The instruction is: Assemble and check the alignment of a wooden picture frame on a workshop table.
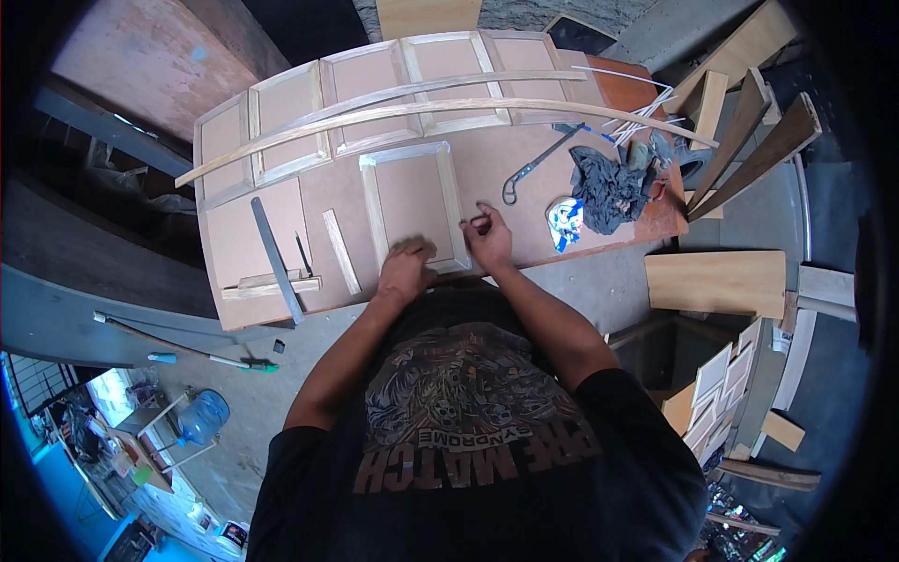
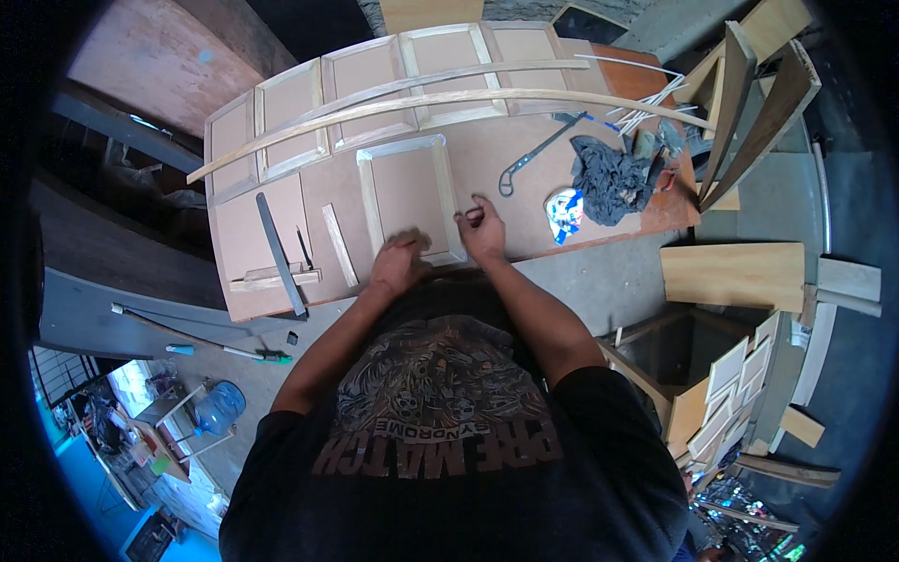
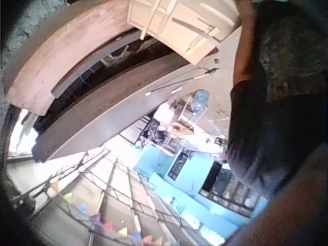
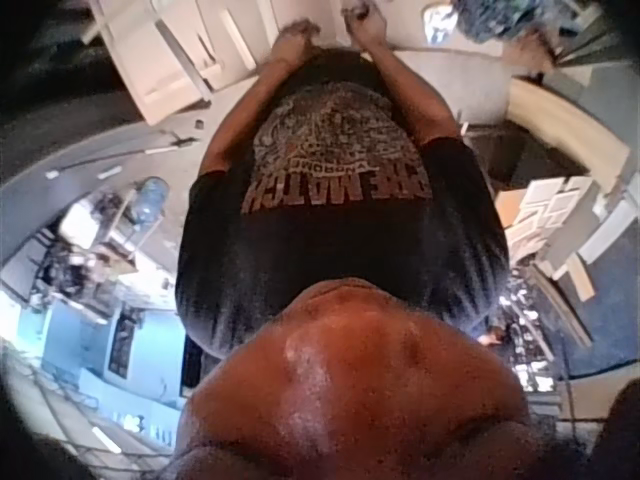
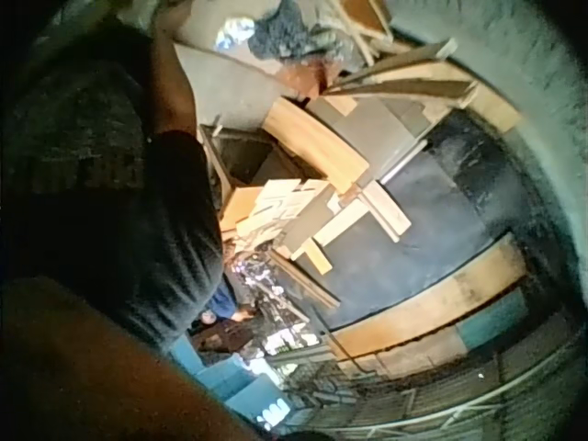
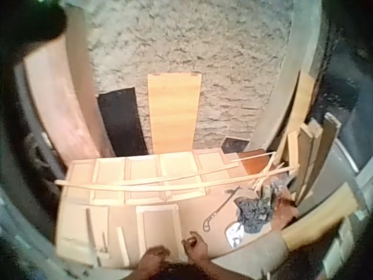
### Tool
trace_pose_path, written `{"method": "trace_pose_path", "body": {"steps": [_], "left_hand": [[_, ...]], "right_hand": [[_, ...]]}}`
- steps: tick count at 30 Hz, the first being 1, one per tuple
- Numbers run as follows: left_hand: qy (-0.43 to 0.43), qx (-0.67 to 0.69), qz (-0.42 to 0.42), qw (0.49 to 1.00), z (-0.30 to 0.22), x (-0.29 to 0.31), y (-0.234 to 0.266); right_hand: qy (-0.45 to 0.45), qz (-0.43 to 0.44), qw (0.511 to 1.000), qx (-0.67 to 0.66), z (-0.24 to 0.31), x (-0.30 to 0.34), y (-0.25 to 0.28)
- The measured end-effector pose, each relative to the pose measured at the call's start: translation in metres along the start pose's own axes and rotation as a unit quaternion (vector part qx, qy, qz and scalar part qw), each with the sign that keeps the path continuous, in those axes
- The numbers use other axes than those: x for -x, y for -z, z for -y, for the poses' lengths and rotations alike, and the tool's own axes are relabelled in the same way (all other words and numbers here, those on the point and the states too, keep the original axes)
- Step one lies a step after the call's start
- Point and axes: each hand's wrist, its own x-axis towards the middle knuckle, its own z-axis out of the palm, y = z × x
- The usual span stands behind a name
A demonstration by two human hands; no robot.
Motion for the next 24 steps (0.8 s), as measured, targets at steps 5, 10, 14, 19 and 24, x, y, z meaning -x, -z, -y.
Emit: {"method": "trace_pose_path", "body": {"steps": [5, 10, 14, 19, 24], "left_hand": [[-0.045, -0.062, 0.043, 0.996, -0.004, -0.013, -0.025], [-0.071, -0.11, 0.063, 0.989, -0.006, -0.017, -0.032], [-0.075, -0.117, 0.06, 0.988, -0.009, -0.016, -0.031], [-0.072, -0.097, 0.065, 0.991, -0.008, -0.016, -0.03], [-0.079, -0.099, 0.047, 0.991, -0.005, -0.016, -0.033]], "right_hand": [[0.047, 0.091, 0.993, 0.063, 0.014, 0.004, -0.009], [0.033, 0.079, 0.993, 0.086, 0.017, 0.003, -0.01], [0.021, 0.077, 0.993, 0.088, 0.022, 0.004, -0.007], [0.021, 0.078, 0.991, 0.107, 0.021, 0.004, -0.007], [0.023, 0.074, 0.99, 0.114, 0.019, 0.003, -0.01]]}}
